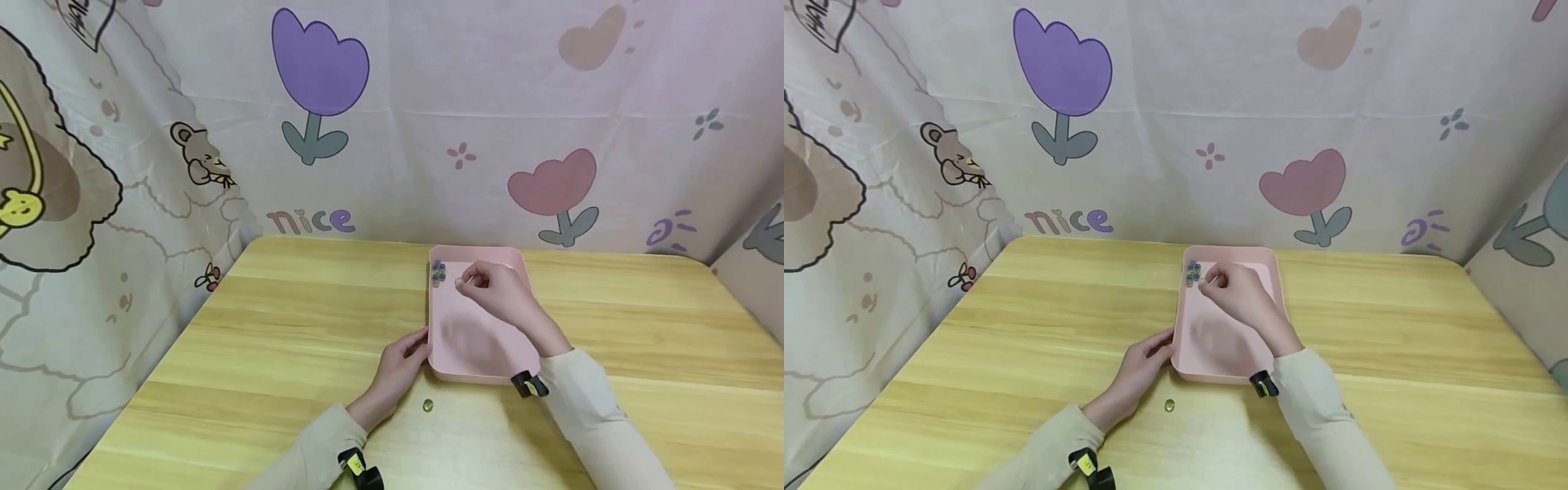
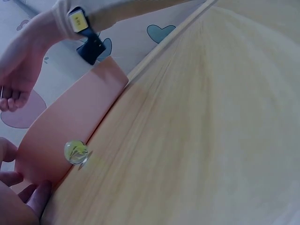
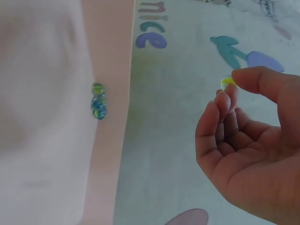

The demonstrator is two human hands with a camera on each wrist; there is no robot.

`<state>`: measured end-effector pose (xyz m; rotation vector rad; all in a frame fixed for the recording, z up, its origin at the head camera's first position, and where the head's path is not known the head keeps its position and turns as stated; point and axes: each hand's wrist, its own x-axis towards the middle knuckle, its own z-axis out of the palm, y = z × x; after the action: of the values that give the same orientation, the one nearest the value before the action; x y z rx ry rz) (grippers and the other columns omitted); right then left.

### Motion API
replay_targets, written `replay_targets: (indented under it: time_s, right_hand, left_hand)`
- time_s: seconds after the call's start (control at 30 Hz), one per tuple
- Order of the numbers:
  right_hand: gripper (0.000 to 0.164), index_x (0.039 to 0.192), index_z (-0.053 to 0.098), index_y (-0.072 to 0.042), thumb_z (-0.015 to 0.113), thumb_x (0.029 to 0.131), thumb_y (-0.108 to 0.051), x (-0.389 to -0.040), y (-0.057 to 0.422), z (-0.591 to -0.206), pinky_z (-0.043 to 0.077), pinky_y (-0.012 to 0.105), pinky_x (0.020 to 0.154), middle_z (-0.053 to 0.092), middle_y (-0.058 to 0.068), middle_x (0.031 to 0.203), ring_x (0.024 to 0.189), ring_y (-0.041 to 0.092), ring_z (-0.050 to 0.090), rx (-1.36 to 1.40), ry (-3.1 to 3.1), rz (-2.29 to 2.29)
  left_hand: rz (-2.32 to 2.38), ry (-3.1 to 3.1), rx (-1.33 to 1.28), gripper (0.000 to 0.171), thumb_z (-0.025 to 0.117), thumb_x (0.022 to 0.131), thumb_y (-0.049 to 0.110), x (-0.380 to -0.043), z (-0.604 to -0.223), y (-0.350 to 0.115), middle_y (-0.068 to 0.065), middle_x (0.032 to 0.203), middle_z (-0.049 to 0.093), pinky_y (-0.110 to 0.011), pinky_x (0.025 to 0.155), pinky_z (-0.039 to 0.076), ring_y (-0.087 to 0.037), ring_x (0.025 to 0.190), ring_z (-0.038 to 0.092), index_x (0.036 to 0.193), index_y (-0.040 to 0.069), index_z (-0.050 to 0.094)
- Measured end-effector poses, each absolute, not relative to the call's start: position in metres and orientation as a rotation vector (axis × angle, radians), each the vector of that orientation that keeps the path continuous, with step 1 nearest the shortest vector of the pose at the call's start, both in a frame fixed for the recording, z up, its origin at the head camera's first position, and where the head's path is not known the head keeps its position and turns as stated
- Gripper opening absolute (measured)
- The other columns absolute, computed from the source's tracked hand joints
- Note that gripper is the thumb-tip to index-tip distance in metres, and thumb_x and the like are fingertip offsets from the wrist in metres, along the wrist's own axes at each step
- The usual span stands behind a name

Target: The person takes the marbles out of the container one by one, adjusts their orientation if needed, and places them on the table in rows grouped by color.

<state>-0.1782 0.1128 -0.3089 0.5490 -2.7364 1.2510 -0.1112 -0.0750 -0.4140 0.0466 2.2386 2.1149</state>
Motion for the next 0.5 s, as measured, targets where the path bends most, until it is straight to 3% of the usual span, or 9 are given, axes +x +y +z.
replay_targets:
  time_s: [0.27, 0.5]
  right_hand:
    - [0.008, 0.086, 0.066, -0.004, 0.066, 0.089, -0.012, -0.159, 0.120, -0.309, 0.047, 0.024, 0.061, 0.062, -0.002, 0.072, 0.067, 0.013, 0.055, 0.602, -2.745, 1.272]
    - [0.009, 0.093, 0.062, -0.002, 0.064, 0.091, -0.010, -0.155, 0.124, -0.308, 0.044, 0.024, 0.055, 0.061, 0.000, 0.069, 0.063, 0.014, 0.056, 0.637, -2.752, 1.359]
  left_hand:
    - [2.118, 2.227, 0.056, 0.040, 0.060, 0.095, 0.011, -0.110, -0.414, -0.074, -0.015, 0.124, 0.062, -0.028, 0.093, 0.050, -0.023, 0.111, 0.056, 0.132, -0.003, 0.056]
    - [2.096, 2.269, 0.047, 0.039, 0.059, 0.095, 0.010, -0.111, -0.413, -0.074, -0.018, 0.125, 0.061, -0.036, 0.096, 0.048, -0.027, 0.114, 0.055, 0.132, -0.004, 0.056]
